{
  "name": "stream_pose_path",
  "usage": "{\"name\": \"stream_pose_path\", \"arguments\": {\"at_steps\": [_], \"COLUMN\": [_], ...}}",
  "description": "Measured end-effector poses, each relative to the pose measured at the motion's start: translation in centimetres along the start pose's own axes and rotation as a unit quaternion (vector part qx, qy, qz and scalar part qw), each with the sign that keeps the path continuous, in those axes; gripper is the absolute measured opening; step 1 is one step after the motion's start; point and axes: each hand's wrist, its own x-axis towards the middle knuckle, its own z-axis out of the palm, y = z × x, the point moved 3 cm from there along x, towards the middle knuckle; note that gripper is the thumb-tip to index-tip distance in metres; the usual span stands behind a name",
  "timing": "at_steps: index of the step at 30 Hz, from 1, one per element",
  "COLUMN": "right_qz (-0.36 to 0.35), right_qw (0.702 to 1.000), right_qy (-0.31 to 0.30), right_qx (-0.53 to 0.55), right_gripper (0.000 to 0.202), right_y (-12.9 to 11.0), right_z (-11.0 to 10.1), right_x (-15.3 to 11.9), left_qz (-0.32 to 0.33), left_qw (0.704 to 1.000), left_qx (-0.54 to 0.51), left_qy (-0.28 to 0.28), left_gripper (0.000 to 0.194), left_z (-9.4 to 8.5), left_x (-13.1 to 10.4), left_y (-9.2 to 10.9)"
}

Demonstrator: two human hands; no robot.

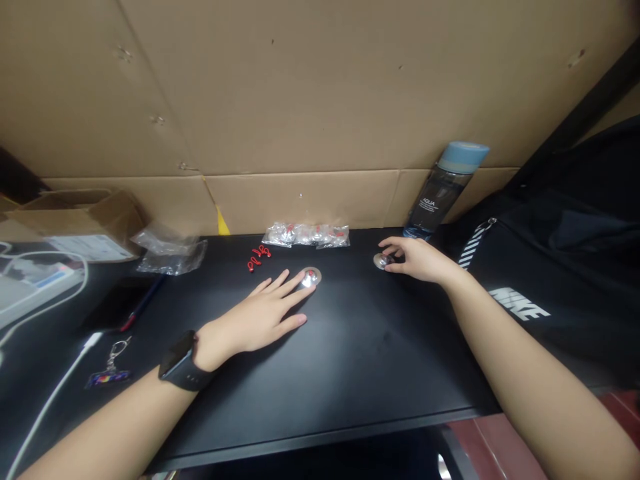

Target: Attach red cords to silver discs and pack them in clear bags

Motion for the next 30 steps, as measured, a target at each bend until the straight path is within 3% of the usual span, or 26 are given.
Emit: {"name": "stream_pose_path", "arguments": {"at_steps": [5, 9, 17, 30], "right_qz": [-0.004, -0.023, -0.065, 0.024], "right_qw": [1.000, 0.999, 0.997, 0.994], "right_qy": [0.007, 0.030, -0.014, 0.016], "right_qx": [-0.013, -0.037, -0.033, -0.106], "right_gripper": [0.040, 0.044, 0.022, 0.021], "right_y": [0.1, -0.1, -1.2, -0.6], "right_z": [-0.1, 0.2, -0.1, -0.6], "right_x": [0.0, 0.0, -0.2, -0.4], "left_qz": [0.001, 0.000, 0.006, 0.002], "left_qw": [1.000, 1.000, 1.000, 1.000], "left_qx": [0.001, 0.004, 0.001, -0.004], "left_qy": [0.003, 0.004, 0.012, 0.009], "left_gripper": [0.064, 0.064, 0.064, 0.064], "left_z": [0.1, 0.1, 0.1, 0.1], "left_x": [0.0, 0.0, 0.0, 0.0], "left_y": [0.0, 0.0, -0.1, -0.1]}}
